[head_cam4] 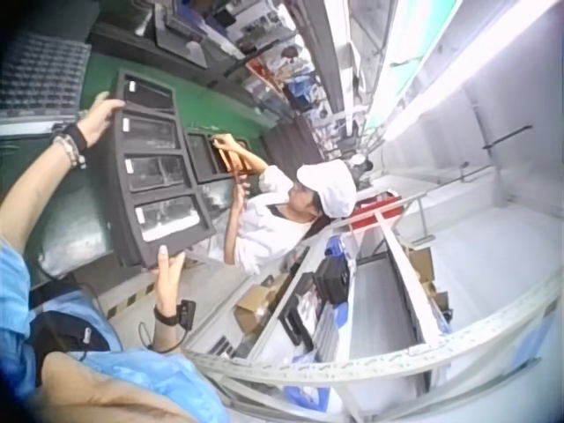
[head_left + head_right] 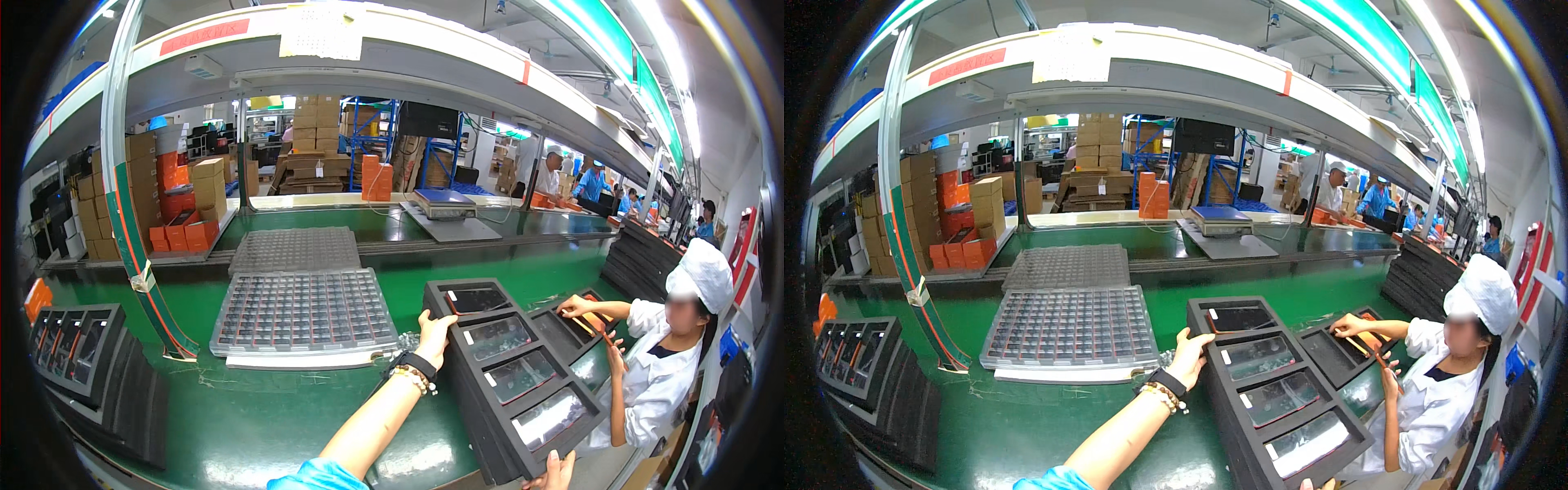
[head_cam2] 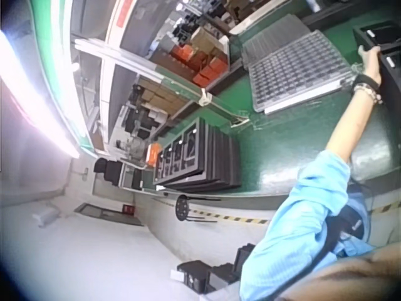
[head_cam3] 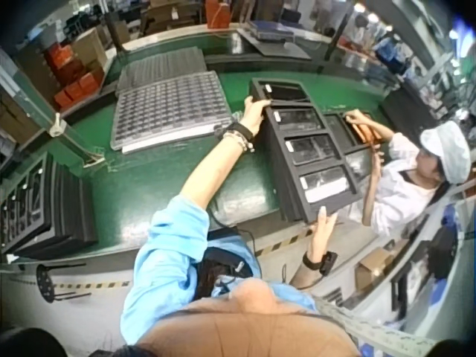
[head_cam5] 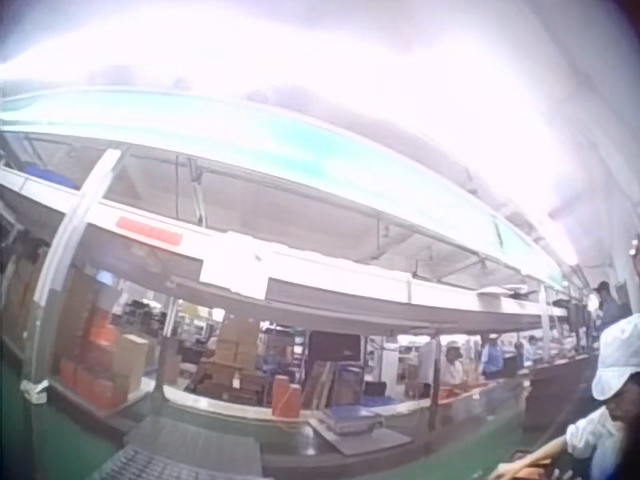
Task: Assembling mobile phones on a factory production line by placing components into frames.
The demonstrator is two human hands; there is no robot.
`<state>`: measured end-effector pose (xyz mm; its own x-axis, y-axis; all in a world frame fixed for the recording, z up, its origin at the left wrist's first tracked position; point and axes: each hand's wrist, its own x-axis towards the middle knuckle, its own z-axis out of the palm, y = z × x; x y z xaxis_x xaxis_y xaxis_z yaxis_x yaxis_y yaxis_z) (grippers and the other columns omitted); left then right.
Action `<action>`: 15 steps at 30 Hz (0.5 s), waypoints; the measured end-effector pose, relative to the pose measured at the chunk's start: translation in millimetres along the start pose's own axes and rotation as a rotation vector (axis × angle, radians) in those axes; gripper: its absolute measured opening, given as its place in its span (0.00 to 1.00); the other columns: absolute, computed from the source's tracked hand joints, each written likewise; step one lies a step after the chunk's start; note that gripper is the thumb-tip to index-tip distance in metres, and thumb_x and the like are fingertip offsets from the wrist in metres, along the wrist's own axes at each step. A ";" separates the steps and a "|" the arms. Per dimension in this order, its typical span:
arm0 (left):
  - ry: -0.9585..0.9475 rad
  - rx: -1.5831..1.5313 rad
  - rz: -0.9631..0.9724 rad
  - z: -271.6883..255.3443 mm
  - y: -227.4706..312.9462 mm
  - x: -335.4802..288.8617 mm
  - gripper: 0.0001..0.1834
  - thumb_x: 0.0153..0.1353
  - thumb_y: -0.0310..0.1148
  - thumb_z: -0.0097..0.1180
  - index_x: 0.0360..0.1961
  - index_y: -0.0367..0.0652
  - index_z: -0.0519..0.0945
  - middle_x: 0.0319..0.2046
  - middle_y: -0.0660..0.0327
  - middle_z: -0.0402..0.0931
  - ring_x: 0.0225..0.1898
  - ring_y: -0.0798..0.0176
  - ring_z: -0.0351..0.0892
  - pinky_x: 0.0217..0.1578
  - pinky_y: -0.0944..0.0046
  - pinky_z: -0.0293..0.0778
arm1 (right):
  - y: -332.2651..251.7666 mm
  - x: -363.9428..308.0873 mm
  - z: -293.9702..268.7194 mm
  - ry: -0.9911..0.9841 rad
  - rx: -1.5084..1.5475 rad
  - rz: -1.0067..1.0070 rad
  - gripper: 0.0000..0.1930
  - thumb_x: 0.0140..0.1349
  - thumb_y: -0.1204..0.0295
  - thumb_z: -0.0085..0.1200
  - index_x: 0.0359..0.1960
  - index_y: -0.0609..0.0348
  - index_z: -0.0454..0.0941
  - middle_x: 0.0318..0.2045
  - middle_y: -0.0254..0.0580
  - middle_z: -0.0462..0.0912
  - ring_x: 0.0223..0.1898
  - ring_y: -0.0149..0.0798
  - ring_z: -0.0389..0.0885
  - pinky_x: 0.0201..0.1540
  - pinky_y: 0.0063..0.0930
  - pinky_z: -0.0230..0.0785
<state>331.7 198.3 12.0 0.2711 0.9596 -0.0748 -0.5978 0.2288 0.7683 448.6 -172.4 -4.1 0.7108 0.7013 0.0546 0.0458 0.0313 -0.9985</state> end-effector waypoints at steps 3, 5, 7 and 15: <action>-0.095 -0.050 0.000 3.9 7.9 -3.0 0.53 0.57 0.37 0.66 0.74 0.47 0.42 0.65 0.51 0.61 0.65 0.55 0.63 0.65 0.53 0.60 | -6.0 -5.4 12.6 0.053 -0.025 -0.005 0.40 0.70 0.62 0.57 0.73 0.70 0.49 0.29 0.29 0.68 0.26 0.24 0.65 0.28 0.18 0.62; -0.139 -0.015 0.007 3.2 11.9 -10.0 0.54 0.57 0.41 0.66 0.75 0.47 0.40 0.68 0.51 0.56 0.71 0.54 0.54 0.69 0.54 0.52 | -4.1 -6.1 14.1 0.025 -0.082 -0.010 0.36 0.71 0.61 0.57 0.71 0.68 0.54 0.25 0.27 0.68 0.23 0.22 0.64 0.24 0.18 0.61; -0.197 0.059 0.032 5.8 15.0 -16.8 0.56 0.57 0.42 0.66 0.75 0.47 0.39 0.70 0.50 0.52 0.73 0.54 0.49 0.71 0.55 0.47 | 0.3 -3.8 8.7 0.026 -0.017 0.012 0.34 0.71 0.60 0.56 0.69 0.66 0.56 0.24 0.27 0.68 0.21 0.22 0.63 0.23 0.19 0.61; -0.385 0.479 0.094 -91.2 111.2 -133.1 0.32 0.69 0.38 0.57 0.70 0.42 0.61 0.70 0.53 0.61 0.69 0.57 0.62 0.68 0.55 0.61 | 16.5 -4.0 4.9 0.102 0.011 0.073 0.21 0.73 0.59 0.52 0.58 0.62 0.70 0.23 0.27 0.68 0.18 0.22 0.60 0.21 0.18 0.59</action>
<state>160.3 110.9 49.4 0.5396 0.8240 0.1727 -0.2517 -0.0379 0.9671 443.1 -171.2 -20.8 0.7800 0.6256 -0.0183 -0.0160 -0.0093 -0.9998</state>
